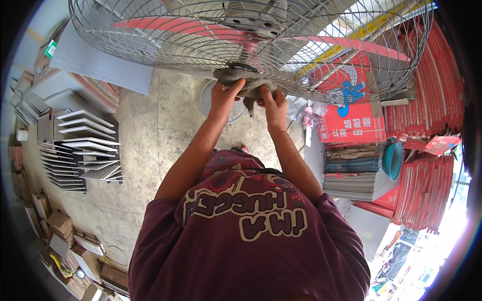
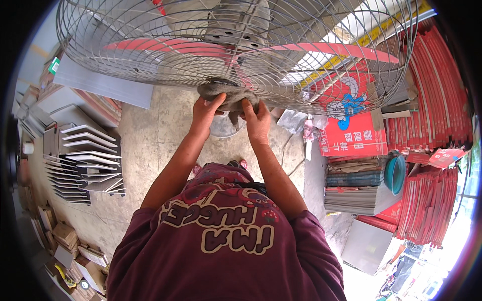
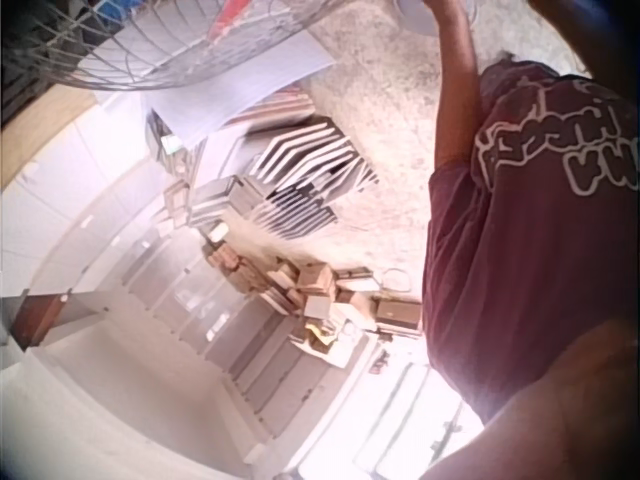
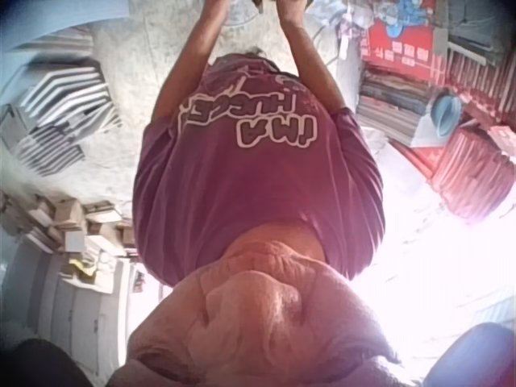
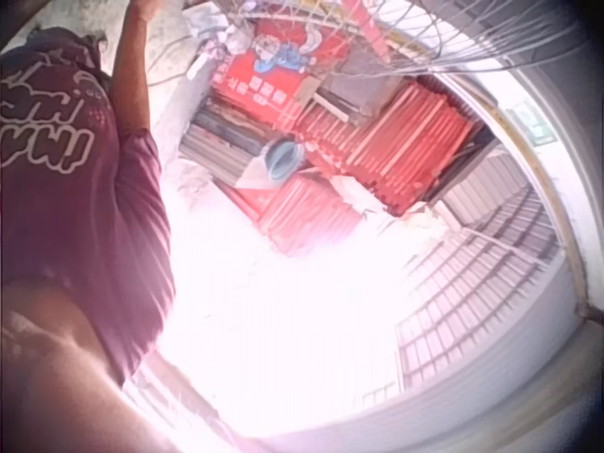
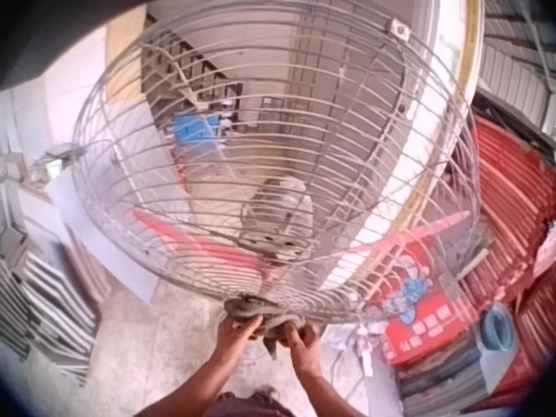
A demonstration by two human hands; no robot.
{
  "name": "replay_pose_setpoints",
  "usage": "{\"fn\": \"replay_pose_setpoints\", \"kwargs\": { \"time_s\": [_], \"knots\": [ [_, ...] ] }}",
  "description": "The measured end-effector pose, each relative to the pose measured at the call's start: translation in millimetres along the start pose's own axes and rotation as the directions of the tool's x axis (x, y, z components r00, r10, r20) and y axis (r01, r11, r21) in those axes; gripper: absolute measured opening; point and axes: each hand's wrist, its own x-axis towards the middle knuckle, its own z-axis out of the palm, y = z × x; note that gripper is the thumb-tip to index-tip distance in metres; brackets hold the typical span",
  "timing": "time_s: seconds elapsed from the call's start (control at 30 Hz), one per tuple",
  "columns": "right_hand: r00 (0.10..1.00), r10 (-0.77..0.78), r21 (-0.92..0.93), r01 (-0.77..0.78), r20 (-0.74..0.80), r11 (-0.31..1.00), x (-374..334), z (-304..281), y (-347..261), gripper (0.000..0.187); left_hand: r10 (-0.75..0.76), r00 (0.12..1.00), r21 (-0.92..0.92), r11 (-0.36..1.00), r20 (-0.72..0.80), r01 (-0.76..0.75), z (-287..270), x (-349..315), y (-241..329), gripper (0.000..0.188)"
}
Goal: The person cleans a fan by hand using a cloth.
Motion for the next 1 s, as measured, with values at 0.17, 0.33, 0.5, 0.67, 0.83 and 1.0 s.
{"fn": "replay_pose_setpoints", "kwargs": {
  "time_s": [0.17, 0.33, 0.5, 0.67, 0.83, 1.0],
  "knots": [
    [0.997, -0.003, -0.063, 0.007, 0.071, 0.998, 1.5, 32.2, -2.0, 0.028, 0.0, 0.991, -0.051, 0.999, -0.132, -0.007, -28.3, 5.8, 3.3, 0.044],
    [0.981, -0.117, -0.042, 0.125, 0.154, 0.991, -8.2, 46.0, -31.5, 0.027, 0.154, 0.979, -0.202, 0.963, -0.136, -0.18, -34.0, -11.5, 40.7, 0.035],
    [0.98, -0.186, 0.081, 0.18, 0.067, 0.98, -18.4, 30.4, -57.6, 0.024, 0.247, 0.967, -0.285, 0.924, -0.055, -0.253, -3.9, -18.8, 50.5, 0.03],
    [0.982, -0.18, 0.165, 0.187, -0.057, 0.968, -11.8, 1.4, -32.8, 0.026, 0.252, 0.966, -0.289, 0.93, 0.056, -0.226, 25.1, -13.7, 23.9, 0.031],
    [0.998, -0.03, 0.027, 0.032, -0.058, 0.999, -4.1, -7.5, -3.8, 0.028, -0.028, 1.0, -0.064, 0.998, -0.002, 0.028, 11.7, -3.2, -0.2, 0.04],
    [0.998, 0.031, -0.035, -0.029, 0.048, 0.999, -3.2, 19.6, -2.0, 0.028, -0.079, 0.99, -0.054, 0.996, -0.121, 0.072, -20.8, 5.4, -11.2, 0.039]
  ]
}}
